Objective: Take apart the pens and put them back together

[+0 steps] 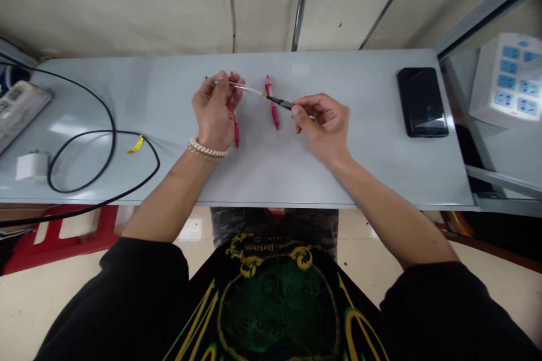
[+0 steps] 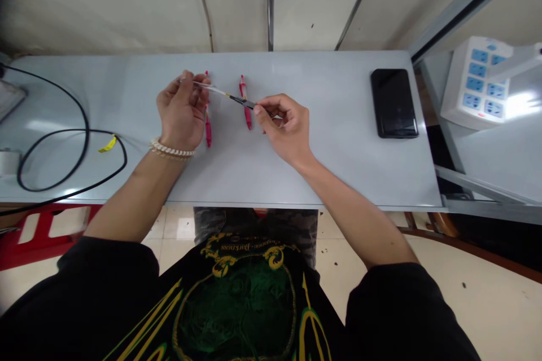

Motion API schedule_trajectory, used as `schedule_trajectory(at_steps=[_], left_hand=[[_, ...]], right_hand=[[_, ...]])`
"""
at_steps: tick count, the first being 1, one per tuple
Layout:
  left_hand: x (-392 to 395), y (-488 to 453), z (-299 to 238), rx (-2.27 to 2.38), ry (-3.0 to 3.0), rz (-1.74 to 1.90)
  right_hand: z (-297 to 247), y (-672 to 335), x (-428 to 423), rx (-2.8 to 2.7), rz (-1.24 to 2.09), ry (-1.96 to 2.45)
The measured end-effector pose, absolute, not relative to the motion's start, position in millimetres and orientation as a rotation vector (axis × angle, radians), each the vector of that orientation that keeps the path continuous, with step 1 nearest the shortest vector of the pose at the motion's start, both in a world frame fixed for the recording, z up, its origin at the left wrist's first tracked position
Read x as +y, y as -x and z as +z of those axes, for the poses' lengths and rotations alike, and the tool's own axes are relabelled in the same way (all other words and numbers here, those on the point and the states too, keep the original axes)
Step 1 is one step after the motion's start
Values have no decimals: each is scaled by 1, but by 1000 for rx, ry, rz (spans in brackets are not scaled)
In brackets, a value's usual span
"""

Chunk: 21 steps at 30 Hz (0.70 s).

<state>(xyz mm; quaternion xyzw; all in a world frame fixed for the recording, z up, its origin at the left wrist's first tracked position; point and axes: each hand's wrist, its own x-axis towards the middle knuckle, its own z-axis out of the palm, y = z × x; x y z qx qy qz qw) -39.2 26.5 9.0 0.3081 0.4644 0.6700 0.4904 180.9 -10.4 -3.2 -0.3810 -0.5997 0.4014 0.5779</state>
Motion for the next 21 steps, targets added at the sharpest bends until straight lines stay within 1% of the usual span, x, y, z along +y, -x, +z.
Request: schedule_trajectory(at_steps=[10,21], left_hand=[[21,30,18,1043,-703,1619],[16,31,19,1032,-698,1675]], right_hand=[[-9,-178,-11,-1417,966,904],[1,-180,-14,-1382,982,923]])
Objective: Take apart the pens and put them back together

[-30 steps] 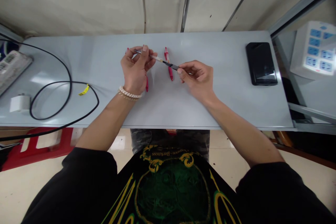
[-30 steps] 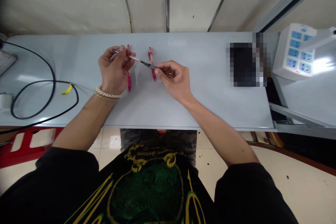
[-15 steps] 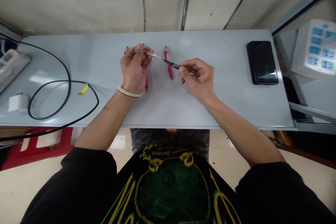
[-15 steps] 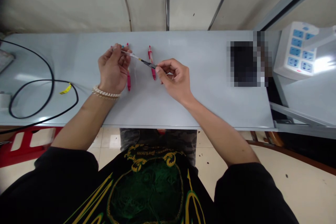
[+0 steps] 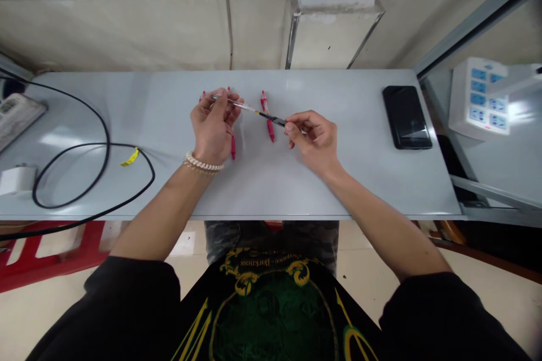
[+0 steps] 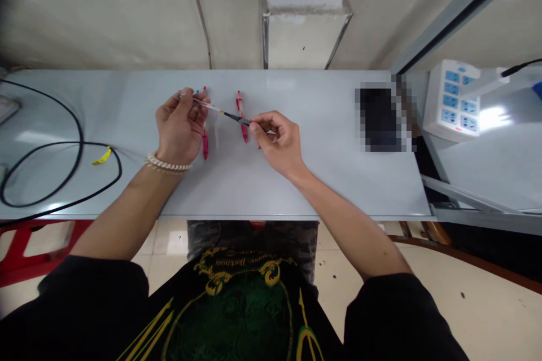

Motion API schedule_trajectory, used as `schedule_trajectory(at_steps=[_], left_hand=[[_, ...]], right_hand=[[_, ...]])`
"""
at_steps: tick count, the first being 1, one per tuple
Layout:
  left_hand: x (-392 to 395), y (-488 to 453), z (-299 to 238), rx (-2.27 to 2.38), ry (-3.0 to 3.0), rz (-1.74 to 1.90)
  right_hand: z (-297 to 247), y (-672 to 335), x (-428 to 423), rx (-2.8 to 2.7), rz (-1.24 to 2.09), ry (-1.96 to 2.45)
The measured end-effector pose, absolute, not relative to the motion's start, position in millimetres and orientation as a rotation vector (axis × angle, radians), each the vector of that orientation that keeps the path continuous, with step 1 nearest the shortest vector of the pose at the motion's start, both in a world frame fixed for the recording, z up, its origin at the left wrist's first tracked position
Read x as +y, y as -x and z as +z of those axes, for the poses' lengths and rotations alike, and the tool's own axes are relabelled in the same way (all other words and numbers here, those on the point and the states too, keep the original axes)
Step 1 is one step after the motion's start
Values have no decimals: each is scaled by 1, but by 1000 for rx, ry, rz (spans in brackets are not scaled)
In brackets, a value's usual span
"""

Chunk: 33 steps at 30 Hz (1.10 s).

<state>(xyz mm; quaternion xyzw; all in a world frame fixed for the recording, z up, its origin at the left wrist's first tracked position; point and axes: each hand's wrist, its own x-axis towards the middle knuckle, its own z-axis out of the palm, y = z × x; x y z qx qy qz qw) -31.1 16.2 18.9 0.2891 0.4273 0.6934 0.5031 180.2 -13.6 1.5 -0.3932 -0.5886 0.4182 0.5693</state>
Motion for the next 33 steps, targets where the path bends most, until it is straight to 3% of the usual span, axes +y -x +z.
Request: schedule_trajectory(at_steps=[24,33], left_hand=[[-3,17,14,998,-1011,1516],[10,24,14,1098,-764,1537]], right_hand=[[-10,-181,-20,-1700,1127,903],[-13,-180,-18,-1693,1067,859]])
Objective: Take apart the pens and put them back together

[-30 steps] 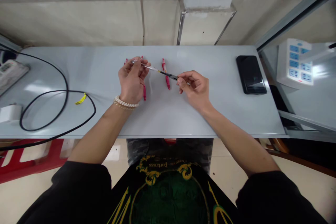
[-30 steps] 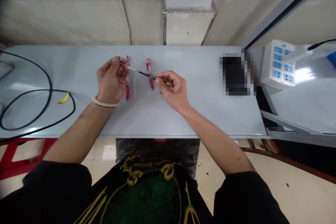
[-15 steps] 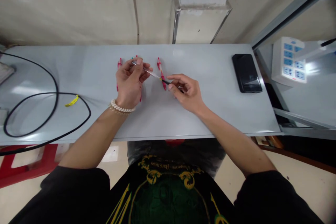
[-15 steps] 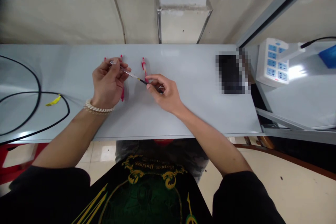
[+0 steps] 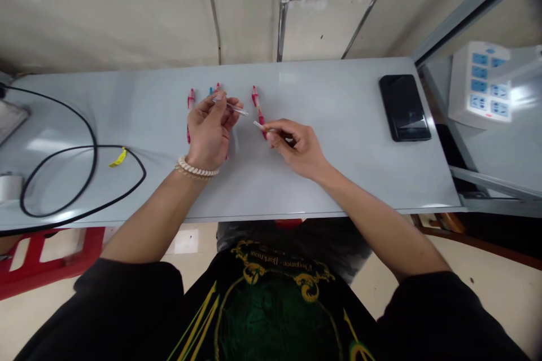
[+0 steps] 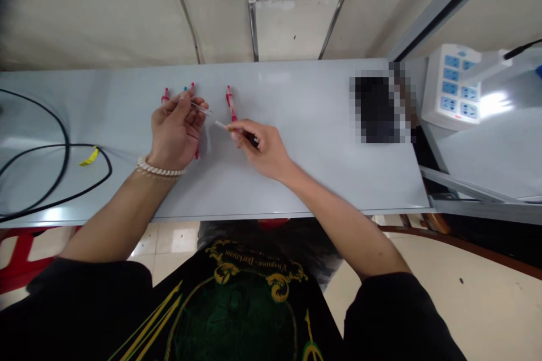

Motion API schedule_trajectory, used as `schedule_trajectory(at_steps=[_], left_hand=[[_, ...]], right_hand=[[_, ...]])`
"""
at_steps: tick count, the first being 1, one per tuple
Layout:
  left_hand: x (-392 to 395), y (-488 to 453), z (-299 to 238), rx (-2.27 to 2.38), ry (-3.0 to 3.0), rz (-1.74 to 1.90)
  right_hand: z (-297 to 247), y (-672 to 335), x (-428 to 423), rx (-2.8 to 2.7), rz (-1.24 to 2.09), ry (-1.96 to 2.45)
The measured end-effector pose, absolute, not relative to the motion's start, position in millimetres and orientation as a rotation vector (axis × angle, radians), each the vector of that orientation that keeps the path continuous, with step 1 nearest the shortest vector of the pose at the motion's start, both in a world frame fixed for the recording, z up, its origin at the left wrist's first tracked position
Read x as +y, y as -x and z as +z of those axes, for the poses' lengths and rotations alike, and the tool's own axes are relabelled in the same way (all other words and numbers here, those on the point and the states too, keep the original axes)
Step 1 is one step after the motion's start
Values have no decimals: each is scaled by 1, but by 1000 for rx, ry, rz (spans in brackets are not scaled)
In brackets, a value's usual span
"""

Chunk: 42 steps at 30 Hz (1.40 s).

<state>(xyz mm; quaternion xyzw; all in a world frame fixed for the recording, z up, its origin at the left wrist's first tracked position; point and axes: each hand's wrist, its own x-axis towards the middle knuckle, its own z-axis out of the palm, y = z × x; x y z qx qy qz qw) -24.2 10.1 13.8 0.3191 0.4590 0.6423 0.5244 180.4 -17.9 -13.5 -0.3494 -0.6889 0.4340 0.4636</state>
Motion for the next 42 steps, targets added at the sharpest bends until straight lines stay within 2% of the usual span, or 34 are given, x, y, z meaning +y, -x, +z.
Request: schedule_trajectory(at_steps=[15,28,42], left_hand=[[-4,3,15,1097,-731,1461],[9,15,12,1144,-746,1600],[7,14,13,1114,-747,1600]], right_hand=[[-22,-173,-26,-2284,760,700],[-17,-178,-26,-1862,742,915],[-15,-178,-24,-1822,731,972]])
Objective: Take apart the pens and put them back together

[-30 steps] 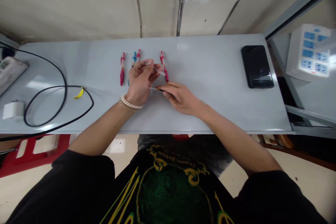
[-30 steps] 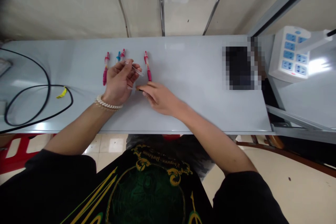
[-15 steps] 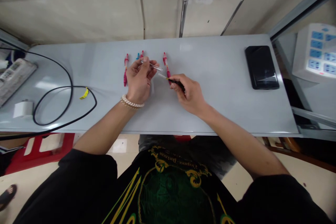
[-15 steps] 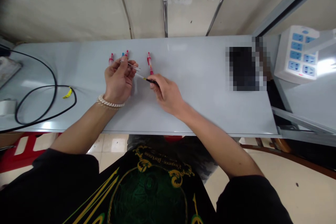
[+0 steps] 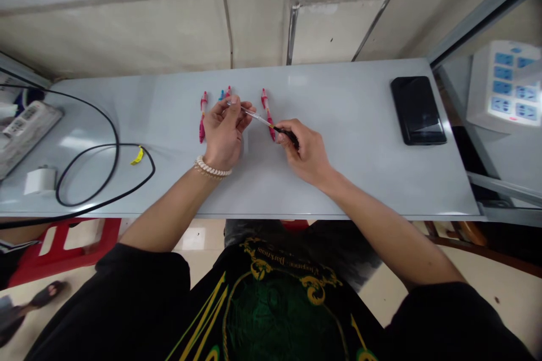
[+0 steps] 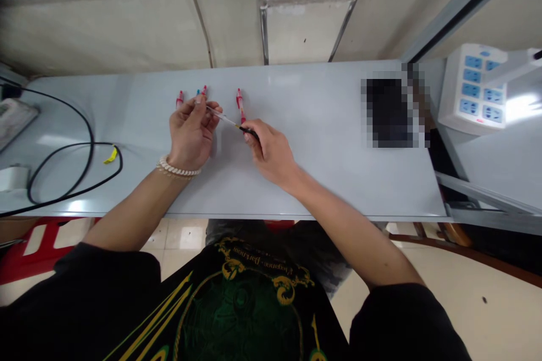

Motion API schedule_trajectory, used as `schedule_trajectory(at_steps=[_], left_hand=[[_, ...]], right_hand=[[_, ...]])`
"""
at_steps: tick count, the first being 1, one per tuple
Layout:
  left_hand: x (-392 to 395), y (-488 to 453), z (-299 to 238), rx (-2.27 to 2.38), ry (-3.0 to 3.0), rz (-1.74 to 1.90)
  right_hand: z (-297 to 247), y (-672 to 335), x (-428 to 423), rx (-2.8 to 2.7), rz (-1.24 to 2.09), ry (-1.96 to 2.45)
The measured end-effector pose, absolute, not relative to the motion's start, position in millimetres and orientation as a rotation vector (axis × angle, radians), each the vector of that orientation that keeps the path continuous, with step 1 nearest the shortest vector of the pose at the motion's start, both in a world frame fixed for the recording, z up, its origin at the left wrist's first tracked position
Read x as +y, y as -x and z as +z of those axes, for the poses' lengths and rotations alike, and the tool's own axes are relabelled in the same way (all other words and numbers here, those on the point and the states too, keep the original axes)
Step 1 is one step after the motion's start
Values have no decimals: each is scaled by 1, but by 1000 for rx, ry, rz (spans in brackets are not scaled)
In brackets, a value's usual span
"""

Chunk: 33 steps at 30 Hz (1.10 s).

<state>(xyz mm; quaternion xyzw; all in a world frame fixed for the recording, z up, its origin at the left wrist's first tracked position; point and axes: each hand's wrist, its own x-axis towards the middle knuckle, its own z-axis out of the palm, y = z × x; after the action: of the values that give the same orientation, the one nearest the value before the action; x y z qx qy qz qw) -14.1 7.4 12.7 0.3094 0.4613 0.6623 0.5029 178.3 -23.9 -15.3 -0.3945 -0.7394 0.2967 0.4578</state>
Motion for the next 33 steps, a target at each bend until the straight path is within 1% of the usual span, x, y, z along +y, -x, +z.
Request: schedule_trajectory(at_steps=[11,16,20,23,26,30,33], left_hand=[[5,10,14,1175,-747,1486],[3,9,18,1130,-749,1493],[5,12,14,1157,-782,1475],[7,15,9,1178,-810,1455],[9,16,7,1156,-832,1469],[8,16,7,1138,-847,1484],[8,16,7,1132,-841,1484]], right_hand=[[-14,-179,-24,-1803,722,926],[-15,-180,-21,-1659,958,946],[-17,-180,-17,-1520,1214,851],[-14,-180,-17,-1435,1327,812],[-11,-182,-16,-1451,1296,845],[-8,-186,-12,-1492,1090,946],[-6,-187,-11,-1466,1088,899]])
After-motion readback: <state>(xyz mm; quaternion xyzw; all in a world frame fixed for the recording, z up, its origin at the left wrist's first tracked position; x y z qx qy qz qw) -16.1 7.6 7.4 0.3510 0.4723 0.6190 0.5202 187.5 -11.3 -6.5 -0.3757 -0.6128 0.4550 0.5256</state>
